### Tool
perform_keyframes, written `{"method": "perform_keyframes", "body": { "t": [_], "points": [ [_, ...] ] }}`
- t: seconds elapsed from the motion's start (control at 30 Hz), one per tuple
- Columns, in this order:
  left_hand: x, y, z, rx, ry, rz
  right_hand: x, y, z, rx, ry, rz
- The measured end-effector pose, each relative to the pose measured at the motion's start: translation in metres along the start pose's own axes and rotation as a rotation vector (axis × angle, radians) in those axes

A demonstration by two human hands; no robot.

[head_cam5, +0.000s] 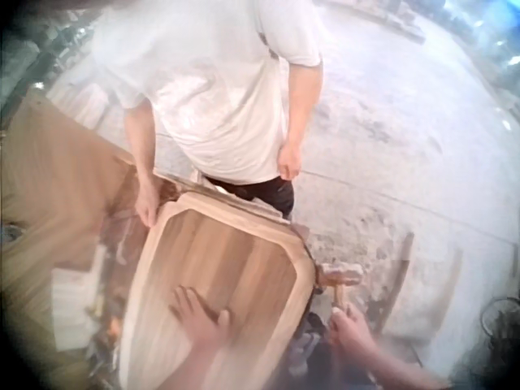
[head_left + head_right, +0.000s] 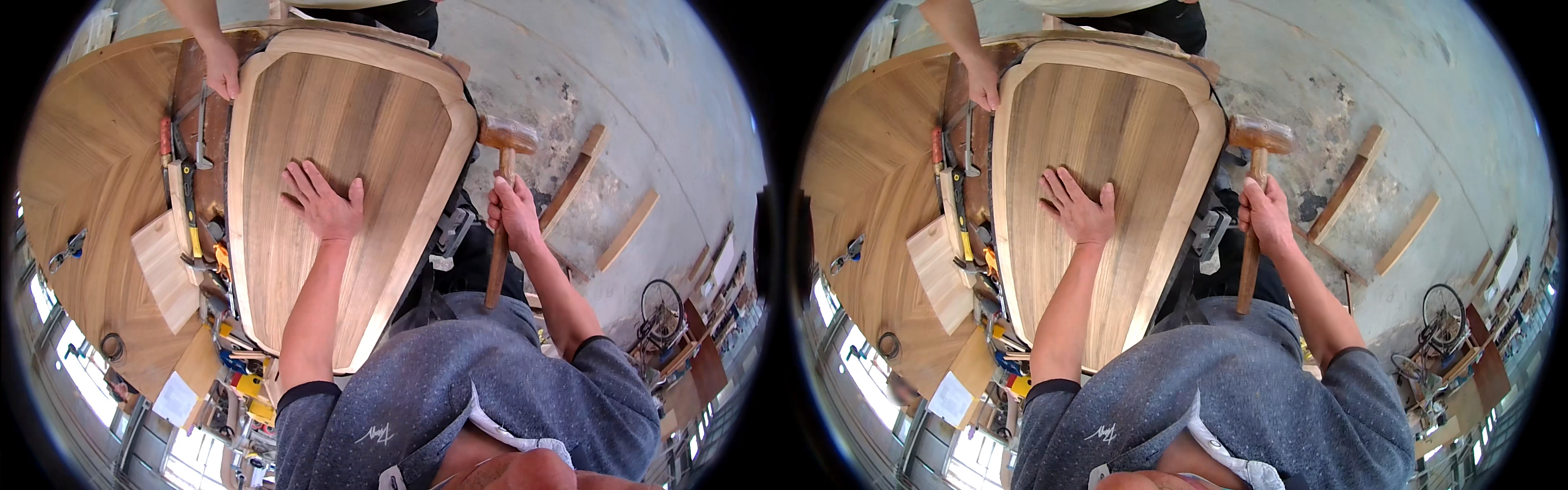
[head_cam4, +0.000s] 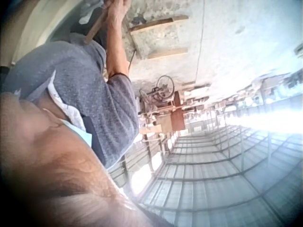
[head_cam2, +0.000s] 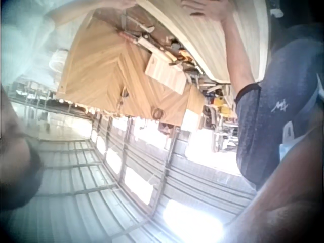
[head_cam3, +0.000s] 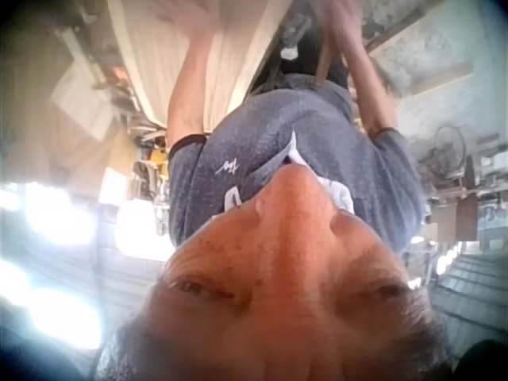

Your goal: The person secures a wooden board to a frame using a ratchet strap and a mallet. They then use a file to smooth the edges of the wooden board and a cloth to wipe the surface.

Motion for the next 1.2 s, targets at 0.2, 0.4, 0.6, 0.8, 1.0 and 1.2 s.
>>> {"method": "perform_keyframes", "body": {
  "t": [0.2, 0.4, 0.6, 0.8, 1.0, 1.2],
  "points": [
    [-0.001, -0.002, -0.002, -0.001, -0.039, 0.041, -0.015, 0.003, -0.016, -0.087, -0.219, 0.011],
    [-0.004, -0.002, -0.004, -0.043, -0.072, 0.036, -0.023, 0.006, -0.034, -0.163, -0.332, 0.039],
    [-0.007, -0.001, -0.008, -0.104, -0.101, -0.024, 0.003, 0.005, -0.064, -0.369, -0.494, -0.027],
    [-0.016, 0.002, -0.01, -0.165, -0.177, -0.068, 0.068, 0.014, -0.061, -0.387, -0.634, -0.255],
    [-0.016, 0.003, -0.014, -0.171, -0.226, -0.052, 0.142, 0.031, -0.048, -0.32, -1.081, -0.365],
    [-0.019, 0.005, -0.017, -0.191, -0.285, -0.069, 0.184, 0.046, -0.05, -0.471, -1.332, -0.436]
  ]
}}
Point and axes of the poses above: each hand's wrist, its own y-axis towards the middle knuckle, its own x-axis out of the palm, z = x × y, the point moved 10 cm from there along y, towards the middle knuckle, and after that the axes turned 3 degrees about -y, right-handed, at the moved point
